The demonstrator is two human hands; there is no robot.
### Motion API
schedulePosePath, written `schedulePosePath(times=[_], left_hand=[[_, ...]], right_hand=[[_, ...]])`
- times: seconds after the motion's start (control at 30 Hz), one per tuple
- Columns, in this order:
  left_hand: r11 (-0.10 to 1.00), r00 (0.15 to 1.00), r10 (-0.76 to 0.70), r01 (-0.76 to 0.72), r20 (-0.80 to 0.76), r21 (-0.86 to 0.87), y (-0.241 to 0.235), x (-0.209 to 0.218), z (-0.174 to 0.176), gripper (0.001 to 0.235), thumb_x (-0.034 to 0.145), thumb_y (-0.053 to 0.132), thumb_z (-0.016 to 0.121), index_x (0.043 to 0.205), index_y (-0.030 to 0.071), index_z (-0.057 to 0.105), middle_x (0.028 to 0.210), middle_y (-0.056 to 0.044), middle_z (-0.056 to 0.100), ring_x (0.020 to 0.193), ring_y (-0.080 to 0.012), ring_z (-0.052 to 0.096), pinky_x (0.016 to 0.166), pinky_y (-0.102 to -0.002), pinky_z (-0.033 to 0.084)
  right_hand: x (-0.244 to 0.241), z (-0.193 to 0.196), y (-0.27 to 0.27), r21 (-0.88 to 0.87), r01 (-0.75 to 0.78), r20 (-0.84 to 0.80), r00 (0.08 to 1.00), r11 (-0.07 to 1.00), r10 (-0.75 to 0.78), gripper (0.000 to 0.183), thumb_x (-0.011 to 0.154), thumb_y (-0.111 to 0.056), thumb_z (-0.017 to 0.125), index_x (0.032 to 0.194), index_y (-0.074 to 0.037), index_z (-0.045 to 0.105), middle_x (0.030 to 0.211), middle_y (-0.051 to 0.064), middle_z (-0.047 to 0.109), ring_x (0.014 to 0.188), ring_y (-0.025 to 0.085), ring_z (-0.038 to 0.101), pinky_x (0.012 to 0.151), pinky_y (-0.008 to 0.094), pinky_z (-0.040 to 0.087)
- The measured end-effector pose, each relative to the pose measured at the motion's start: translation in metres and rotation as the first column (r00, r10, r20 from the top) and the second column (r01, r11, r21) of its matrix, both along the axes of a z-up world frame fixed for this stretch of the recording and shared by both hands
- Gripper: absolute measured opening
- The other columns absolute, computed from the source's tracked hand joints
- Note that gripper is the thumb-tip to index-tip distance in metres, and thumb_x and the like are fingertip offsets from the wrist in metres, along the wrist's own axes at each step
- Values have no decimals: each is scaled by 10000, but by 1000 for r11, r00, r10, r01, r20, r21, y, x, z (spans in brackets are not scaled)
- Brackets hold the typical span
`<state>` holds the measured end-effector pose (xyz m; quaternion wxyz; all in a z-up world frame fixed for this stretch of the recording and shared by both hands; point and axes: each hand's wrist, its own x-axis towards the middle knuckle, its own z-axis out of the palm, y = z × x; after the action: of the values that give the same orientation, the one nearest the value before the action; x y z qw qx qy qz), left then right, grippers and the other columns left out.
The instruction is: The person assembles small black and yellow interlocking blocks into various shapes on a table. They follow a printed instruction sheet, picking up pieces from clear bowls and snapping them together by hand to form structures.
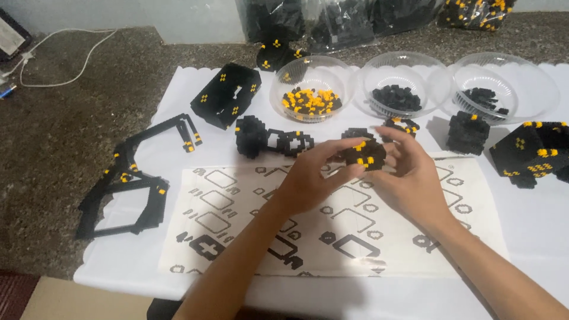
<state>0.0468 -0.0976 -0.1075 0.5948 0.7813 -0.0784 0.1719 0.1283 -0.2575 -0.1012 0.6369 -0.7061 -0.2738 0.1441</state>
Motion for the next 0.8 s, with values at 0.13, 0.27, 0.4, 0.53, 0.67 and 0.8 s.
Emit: schedulePosePath(times=[0.13,0.27,0.4,0.53,0.67,0.8], left_hand=[[971,999,33,-40,33,234,7,-3,4,461,949,322,547,1346,102,465,1233,-151,574,1182,-298,566,1065,-446,397],[914,998,8,-36,69,404,12,0,-3,452,965,318,513,1358,112,428,1204,-174,568,1169,-325,560,1062,-486,386],[813,993,23,-86,116,576,-1,-4,7,477,945,187,582,1372,88,392,1128,-203,578,1108,-327,575,1017,-492,405],[769,967,25,-181,254,613,-2,-3,-9,623,890,185,658,1409,72,332,1104,-145,583,1060,-268,588,1032,-455,401],[727,970,128,-235,209,645,-12,-45,10,556,912,130,576,1396,23,325,1305,-224,473,1234,-335,478,1092,-481,318],[542,937,332,-286,111,791,2,-97,-13,443,942,228,518,1329,30,434,1267,-179,491,1225,-305,473,1073,-455,300]], right_hand=[[-7,12,2,-13,-70,-200,978,997,66,709,685,64,663,1348,76,412,993,256,646,866,291,681,813,403,565],[-2,18,4,55,-139,-408,901,989,149,657,782,-53,568,1366,140,338,1092,317,631,913,323,681,831,429,537],[8,7,1,58,-106,-508,853,993,121,585,896,-131,475,1360,177,297,1050,288,621,880,279,678,843,391,534],[5,10,1,65,-117,-482,866,991,133,545,907,-97,464,1363,164,323,984,260,624,848,285,675,864,400,520],[-7,24,5,29,-108,-491,864,994,108,486,904,-71,462,1331,151,397,954,243,625,823,268,683,871,392,529],[-5,18,5,3,-122,-480,871,993,108,433,903,-67,472,1287,134,465,971,240,625,840,268,675,851,392,536]])
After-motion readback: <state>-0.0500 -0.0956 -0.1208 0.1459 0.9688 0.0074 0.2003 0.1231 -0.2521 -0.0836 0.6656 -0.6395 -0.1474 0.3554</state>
